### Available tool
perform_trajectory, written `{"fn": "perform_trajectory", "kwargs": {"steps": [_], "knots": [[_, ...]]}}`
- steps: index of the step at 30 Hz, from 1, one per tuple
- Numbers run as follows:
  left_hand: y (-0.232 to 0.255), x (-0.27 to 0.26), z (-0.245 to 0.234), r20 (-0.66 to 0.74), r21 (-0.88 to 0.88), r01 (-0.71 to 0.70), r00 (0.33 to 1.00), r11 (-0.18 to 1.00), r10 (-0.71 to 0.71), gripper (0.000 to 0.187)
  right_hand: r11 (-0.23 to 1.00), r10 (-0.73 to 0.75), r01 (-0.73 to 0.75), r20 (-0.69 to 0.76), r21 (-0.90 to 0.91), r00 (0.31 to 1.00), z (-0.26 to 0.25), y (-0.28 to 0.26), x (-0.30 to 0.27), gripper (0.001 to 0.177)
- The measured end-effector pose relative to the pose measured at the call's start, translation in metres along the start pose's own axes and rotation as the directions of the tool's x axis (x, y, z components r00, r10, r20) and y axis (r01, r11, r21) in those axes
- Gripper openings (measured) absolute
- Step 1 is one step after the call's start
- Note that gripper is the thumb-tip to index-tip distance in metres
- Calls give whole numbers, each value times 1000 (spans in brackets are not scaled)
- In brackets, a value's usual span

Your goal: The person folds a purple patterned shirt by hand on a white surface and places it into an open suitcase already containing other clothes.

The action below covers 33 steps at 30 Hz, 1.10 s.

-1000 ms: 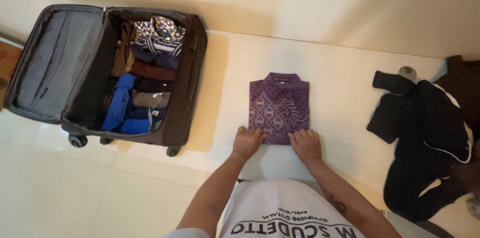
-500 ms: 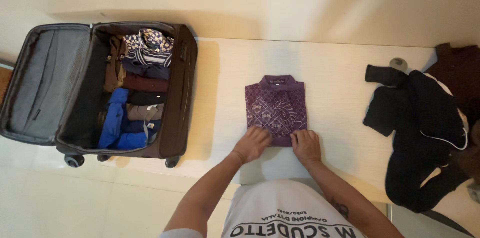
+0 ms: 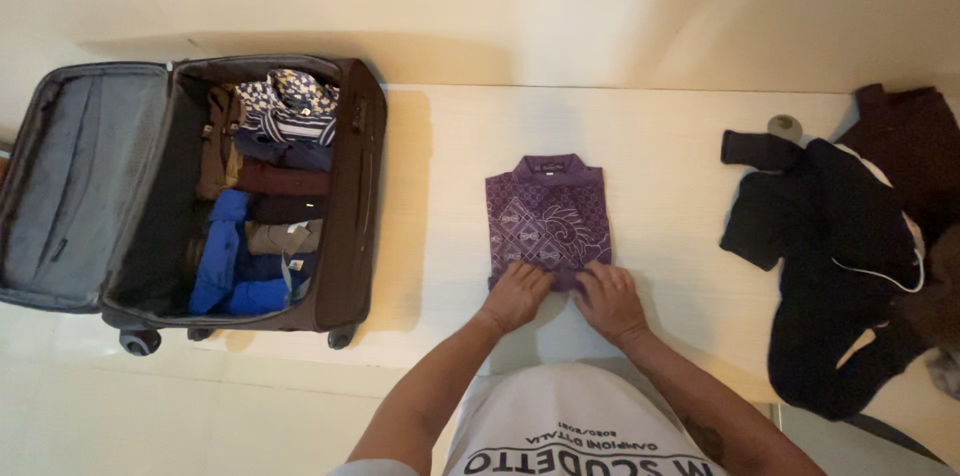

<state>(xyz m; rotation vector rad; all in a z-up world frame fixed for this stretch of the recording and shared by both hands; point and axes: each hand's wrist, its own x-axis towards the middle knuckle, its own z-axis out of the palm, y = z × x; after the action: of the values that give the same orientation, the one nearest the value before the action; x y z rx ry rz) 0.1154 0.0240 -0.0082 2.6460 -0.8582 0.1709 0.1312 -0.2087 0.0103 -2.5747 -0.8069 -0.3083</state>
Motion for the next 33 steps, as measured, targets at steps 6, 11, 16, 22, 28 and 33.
{"fn": "perform_trajectory", "kwargs": {"steps": [6, 11, 16, 22, 28, 33], "knots": [[-10, 9, -8, -25, -167, 34, 999, 985, -38, 30, 990, -141, 140, 57, 11, 988, 18, -7, -1, 47], [-14, 15, -17, 66, -251, 106, 994, 962, -93, 29, 994, -104, 105, 51, -28, 993, 31, 0, 6, 48], [-5, 6, -14, 115, -4, 69, 991, 998, -68, 40, 999, -35, 35, 122, 0, 992, 30, 2, 14, 43], [6, -3, -7, 138, 304, 65, 984, 950, -112, 59, 999, -27, 31, 119, -30, 993, 21, -2, 27, 35], [-4, 8, -1, 102, 211, 174, 975, 962, -199, 58, 998, 3, 12, 238, -60, 971, 18, 4, 44, 26], [-15, 9, 4, -14, 172, 145, 989, 974, -144, 44, 998, 67, -61, 307, -28, 949, 14, 3, 49, 27]]}}
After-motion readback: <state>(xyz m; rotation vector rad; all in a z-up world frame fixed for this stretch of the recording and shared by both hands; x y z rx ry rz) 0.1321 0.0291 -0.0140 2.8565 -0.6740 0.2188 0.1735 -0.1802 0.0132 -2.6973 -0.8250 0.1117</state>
